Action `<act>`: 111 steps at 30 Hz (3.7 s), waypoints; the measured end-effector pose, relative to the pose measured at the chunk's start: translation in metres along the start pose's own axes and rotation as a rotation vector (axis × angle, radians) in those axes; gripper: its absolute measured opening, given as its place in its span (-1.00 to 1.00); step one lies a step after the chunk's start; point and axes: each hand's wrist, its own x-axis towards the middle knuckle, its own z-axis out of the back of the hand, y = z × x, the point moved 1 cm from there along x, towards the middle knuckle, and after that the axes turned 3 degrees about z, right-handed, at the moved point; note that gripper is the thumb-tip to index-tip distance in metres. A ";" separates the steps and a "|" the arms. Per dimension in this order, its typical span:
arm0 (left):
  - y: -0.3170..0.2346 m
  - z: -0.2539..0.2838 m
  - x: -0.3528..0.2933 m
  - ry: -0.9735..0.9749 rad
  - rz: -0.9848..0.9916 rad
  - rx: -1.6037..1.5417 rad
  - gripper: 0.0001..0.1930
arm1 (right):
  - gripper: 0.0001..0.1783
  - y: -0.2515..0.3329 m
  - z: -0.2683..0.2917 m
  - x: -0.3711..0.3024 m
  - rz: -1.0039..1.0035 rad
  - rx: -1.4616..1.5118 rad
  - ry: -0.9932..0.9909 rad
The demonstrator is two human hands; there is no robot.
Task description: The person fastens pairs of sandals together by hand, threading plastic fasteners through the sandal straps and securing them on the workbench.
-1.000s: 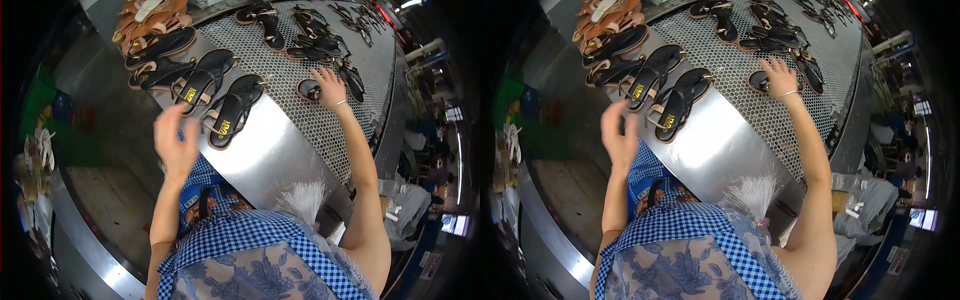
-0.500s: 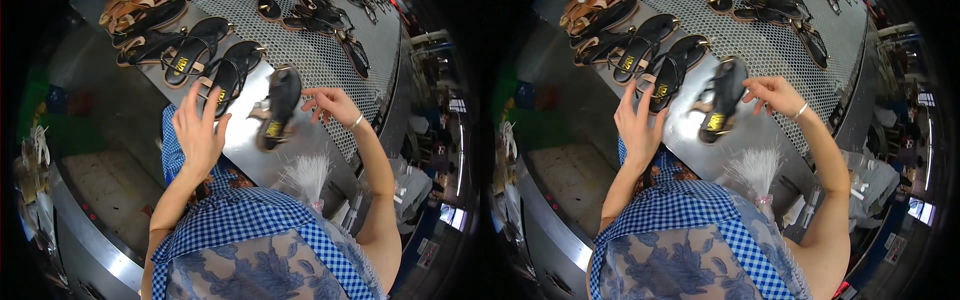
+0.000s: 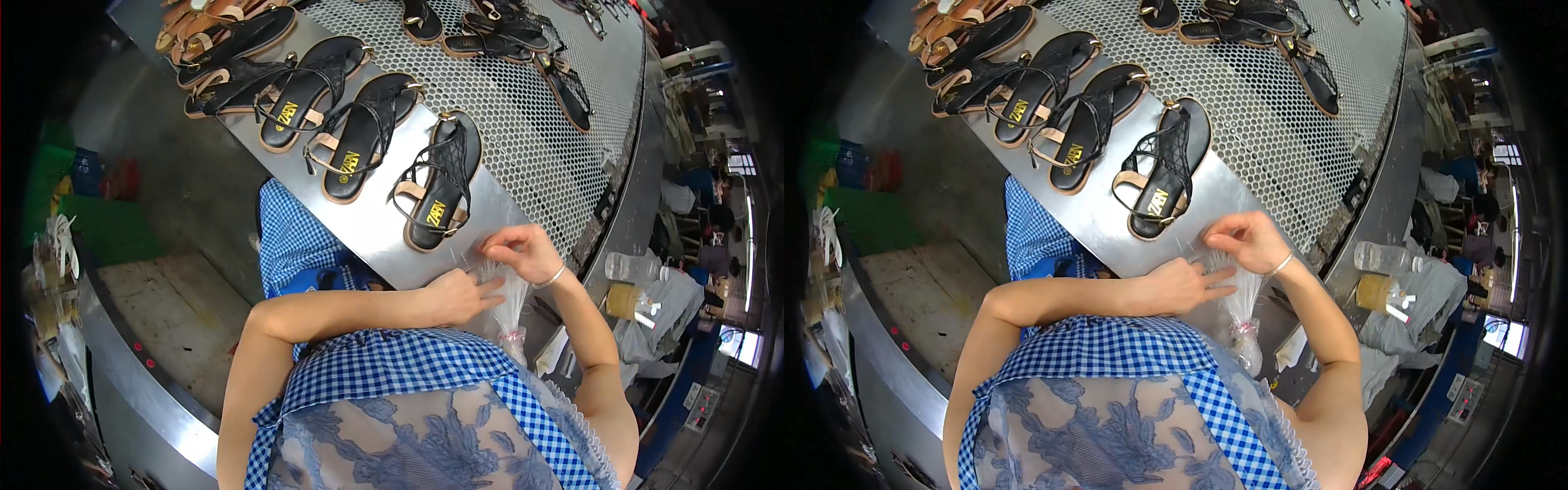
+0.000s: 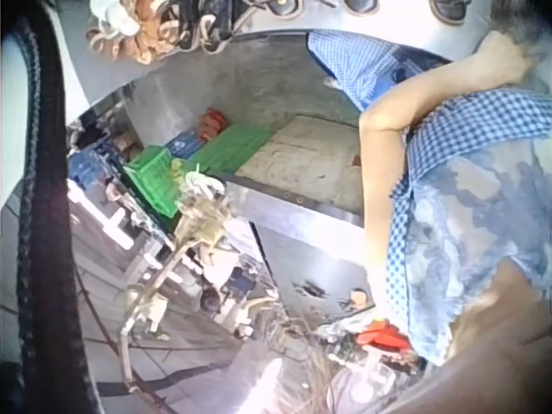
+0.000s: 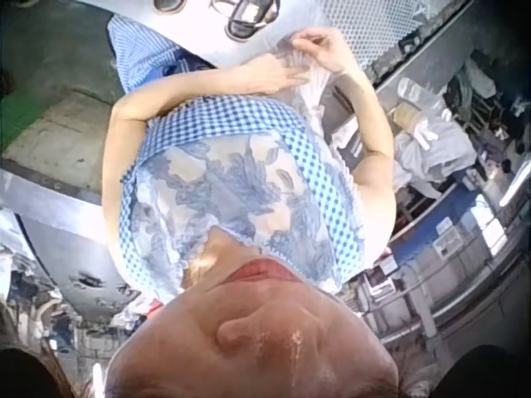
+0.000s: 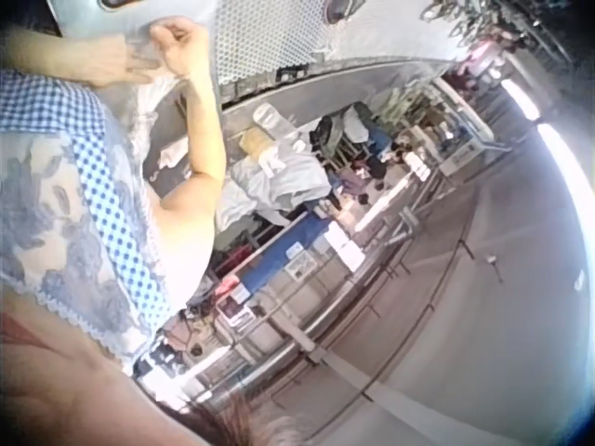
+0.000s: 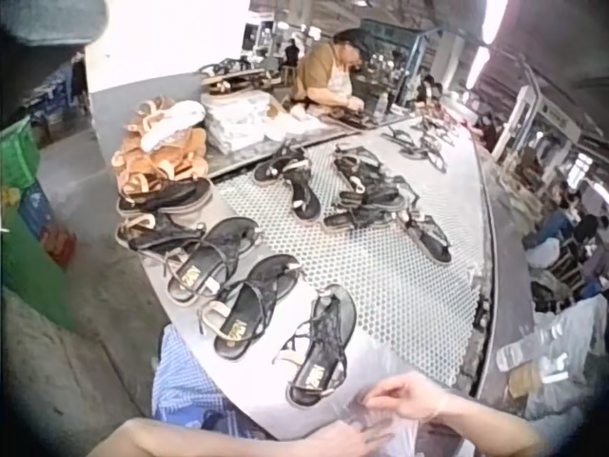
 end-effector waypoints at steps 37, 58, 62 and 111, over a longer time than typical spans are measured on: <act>-0.006 -0.007 -0.010 0.086 0.015 -0.023 -0.25 | -0.83 0.046 0.028 -0.024 0.314 0.857 -0.300; 0.113 0.107 -0.102 -0.085 0.844 -0.230 -0.83 | -0.90 0.061 -0.060 0.109 0.273 -0.862 0.080; 0.105 0.093 -0.105 -0.286 0.885 -0.259 -0.87 | -0.89 0.049 -0.065 0.109 0.065 -0.435 0.050; 0.096 0.101 -0.120 -0.475 0.986 -0.219 -0.75 | -0.89 0.043 -0.045 0.098 0.063 -0.325 -0.097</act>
